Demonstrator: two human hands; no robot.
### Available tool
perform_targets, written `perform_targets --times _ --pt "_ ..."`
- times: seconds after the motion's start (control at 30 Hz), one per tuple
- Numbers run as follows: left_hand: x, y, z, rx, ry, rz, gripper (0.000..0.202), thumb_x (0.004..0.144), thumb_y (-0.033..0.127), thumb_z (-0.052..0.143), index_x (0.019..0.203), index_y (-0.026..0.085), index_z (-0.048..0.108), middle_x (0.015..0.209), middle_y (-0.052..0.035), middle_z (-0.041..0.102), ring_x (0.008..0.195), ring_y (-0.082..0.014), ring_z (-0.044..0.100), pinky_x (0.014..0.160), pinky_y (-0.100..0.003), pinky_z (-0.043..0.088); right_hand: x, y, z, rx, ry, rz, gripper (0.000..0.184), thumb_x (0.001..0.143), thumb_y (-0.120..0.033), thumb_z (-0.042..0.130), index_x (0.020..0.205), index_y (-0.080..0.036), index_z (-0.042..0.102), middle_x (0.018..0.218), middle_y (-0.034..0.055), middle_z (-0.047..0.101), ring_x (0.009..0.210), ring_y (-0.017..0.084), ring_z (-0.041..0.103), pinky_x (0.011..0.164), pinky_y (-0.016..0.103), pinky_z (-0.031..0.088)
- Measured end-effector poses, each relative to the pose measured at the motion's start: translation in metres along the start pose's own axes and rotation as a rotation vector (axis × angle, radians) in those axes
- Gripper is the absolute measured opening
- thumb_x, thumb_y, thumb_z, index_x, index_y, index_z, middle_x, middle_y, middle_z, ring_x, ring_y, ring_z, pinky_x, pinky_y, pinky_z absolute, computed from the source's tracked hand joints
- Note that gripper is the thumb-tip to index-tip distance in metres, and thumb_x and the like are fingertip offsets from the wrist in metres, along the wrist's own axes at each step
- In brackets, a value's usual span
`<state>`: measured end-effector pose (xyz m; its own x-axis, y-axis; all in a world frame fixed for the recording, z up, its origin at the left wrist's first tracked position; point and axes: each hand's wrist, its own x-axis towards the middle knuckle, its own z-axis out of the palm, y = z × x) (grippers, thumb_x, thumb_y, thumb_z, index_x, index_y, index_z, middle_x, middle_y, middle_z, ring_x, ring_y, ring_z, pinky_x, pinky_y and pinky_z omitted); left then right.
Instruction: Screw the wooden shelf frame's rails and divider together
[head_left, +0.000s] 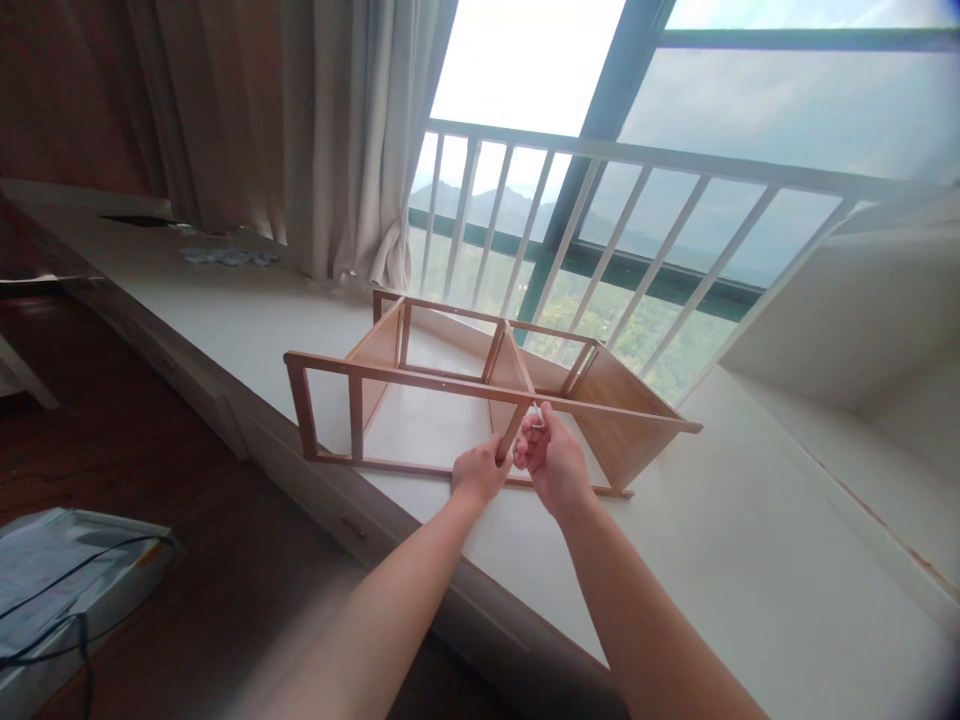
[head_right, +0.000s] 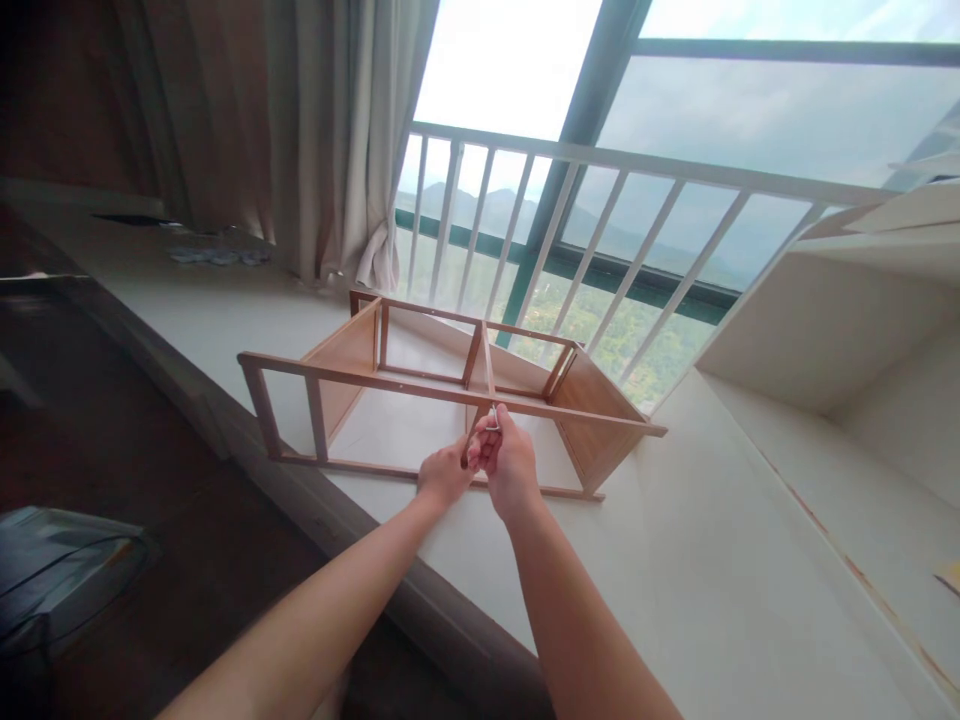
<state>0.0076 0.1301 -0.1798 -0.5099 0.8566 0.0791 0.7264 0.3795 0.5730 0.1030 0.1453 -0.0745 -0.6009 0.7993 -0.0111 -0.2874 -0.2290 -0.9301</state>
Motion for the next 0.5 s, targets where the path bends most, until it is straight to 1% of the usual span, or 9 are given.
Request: perform_targets --times 0.1,0.17,0.2,0.27,0.33,0.4,0.43,0.5 --pt "0.0 0.0 0.0 -0.007 0.008 0.007 0.039 0.092 0.047 0.041 0.126 0.033 0.055 0.105 -0.0052 0.072 0.096 -0.0212 0.067 0.084 -0.031 0.047 -0.002 -0.001 -0.006 -0.095 -0.008 -0.009 0.046 0.086 -0.062 0.049 0.081 -0.017 0.052 0.054 0.0013 0.055 0.042 0.012 0.048 0.041 0.022 0.036" --pt "0.0 -0.001 0.0 -0.005 0.011 0.009 0.039 0.092 0.048 0.041 0.126 0.033 0.055 0.104 -0.0053 0.072 0.096 -0.0211 0.067 0.084 -0.03 0.047 -0.004 -0.001 -0.01 -0.22 -0.003 -0.033 0.053 0.085 -0.069 0.045 0.085 -0.017 0.051 0.056 0.0019 0.057 0.043 0.013 0.049 0.04 0.023 0.035" --pt "0.0 -0.001 0.0 -0.002 0.011 0.01 0.039 0.092 0.048 0.041 0.125 0.032 0.056 0.104 -0.0054 0.072 0.096 -0.021 0.067 0.084 -0.03 0.047 -0.005 -0.001 -0.012 -0.322 0.014 -0.07 0.056 0.084 -0.072 0.042 0.087 -0.017 0.051 0.056 0.002 0.057 0.043 0.013 0.05 0.04 0.022 0.034" --pt "0.001 -0.002 0.001 0.004 0.01 0.01 0.039 0.093 0.048 0.041 0.123 0.031 0.057 0.102 -0.0058 0.072 0.095 -0.0208 0.067 0.084 -0.03 0.047 -0.009 -0.002 -0.017 -0.62 0.086 -0.207 0.057 0.085 -0.074 0.04 0.091 -0.018 0.051 0.059 0.002 0.059 0.047 0.014 0.052 0.044 0.022 0.033" --pt "0.001 -0.002 0.002 0.01 0.011 0.011 0.038 0.093 0.047 0.04 0.122 0.031 0.057 0.101 -0.0057 0.072 0.094 -0.0209 0.067 0.084 -0.031 0.047 -0.012 -0.005 -0.023 -0.989 0.206 -0.383 0.055 0.085 -0.072 0.044 0.095 -0.019 0.051 0.064 0.0018 0.061 0.053 0.014 0.053 0.05 0.022 0.031" --pt "0.002 -0.003 0.003 0.015 0.017 0.015 0.039 0.093 0.047 0.039 0.125 0.032 0.056 0.1 -0.0052 0.072 0.093 -0.0214 0.067 0.083 -0.031 0.047 -0.013 -0.009 -0.028 -1.298 0.313 -0.511 0.052 0.084 -0.07 0.05 0.098 -0.019 0.051 0.068 0.0013 0.062 0.057 0.014 0.053 0.055 0.022 0.028" --pt "0.003 -0.004 0.004 0.017 0.02 0.017 0.039 0.093 0.046 0.039 0.126 0.033 0.055 0.1 -0.0051 0.072 0.093 -0.0217 0.067 0.082 -0.032 0.047 -0.013 -0.011 -0.03 -1.401 0.343 -0.549 0.052 0.084 -0.069 0.051 0.098 -0.019 0.051 0.07 0.0011 0.062 0.058 0.014 0.053 0.056 0.022 0.026" --pt "0.003 -0.005 0.005 0.02 0.025 0.021 0.04 0.093 0.045 0.04 0.129 0.033 0.054 0.101 -0.0051 0.072 0.093 -0.0218 0.067 0.082 -0.031 0.047 -0.012 -0.014 -0.032 -1.512 0.351 -0.603 0.05 0.085 -0.068 0.05 0.099 -0.019 0.052 0.071 0.0005 0.062 0.058 0.013 0.052 0.056 0.022 0.024"
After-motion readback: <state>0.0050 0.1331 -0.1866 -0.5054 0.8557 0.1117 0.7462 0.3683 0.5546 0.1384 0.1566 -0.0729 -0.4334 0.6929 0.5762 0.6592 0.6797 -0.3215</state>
